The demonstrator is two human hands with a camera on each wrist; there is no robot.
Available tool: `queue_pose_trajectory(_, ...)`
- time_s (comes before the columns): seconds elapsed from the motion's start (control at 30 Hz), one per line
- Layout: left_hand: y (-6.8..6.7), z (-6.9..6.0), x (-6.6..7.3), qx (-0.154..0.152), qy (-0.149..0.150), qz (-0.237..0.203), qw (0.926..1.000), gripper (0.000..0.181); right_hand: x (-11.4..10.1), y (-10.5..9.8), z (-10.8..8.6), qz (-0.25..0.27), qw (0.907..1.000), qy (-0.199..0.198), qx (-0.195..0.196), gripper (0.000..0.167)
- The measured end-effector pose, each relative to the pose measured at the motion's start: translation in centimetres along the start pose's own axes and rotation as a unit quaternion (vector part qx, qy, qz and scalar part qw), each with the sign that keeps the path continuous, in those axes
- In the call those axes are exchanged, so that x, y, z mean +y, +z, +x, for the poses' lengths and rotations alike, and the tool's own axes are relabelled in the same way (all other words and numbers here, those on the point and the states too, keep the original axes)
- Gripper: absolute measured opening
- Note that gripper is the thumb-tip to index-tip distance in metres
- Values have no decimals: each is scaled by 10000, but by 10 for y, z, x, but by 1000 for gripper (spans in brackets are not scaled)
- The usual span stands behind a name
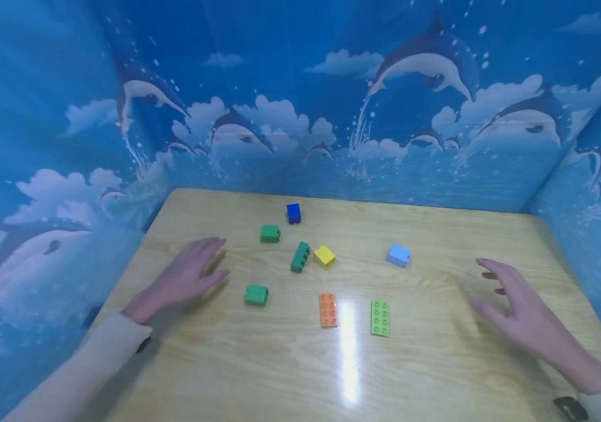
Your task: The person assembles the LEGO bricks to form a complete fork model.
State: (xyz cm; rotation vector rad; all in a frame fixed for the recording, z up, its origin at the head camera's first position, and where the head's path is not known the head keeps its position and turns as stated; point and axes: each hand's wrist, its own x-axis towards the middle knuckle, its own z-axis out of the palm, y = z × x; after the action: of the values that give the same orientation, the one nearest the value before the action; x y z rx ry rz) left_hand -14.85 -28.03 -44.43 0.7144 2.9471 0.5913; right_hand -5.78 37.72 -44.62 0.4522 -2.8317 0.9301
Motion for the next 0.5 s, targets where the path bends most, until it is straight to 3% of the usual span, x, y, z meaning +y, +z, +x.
queue_pose_trajectory(0.27,6,22,-4,322,163,-466,9983,65,-28,22,5,781,9962,-73,374,71)
queue_pose_trajectory(0.43,6,36,1,482,325,-784,9952,60,-54,35,15,1168,9923,66,414,54)
queue_pose_trajectory(0.5,7,40,3,440,241,-945,9943,61,-65,40,19,1267,9914,50,327,50)
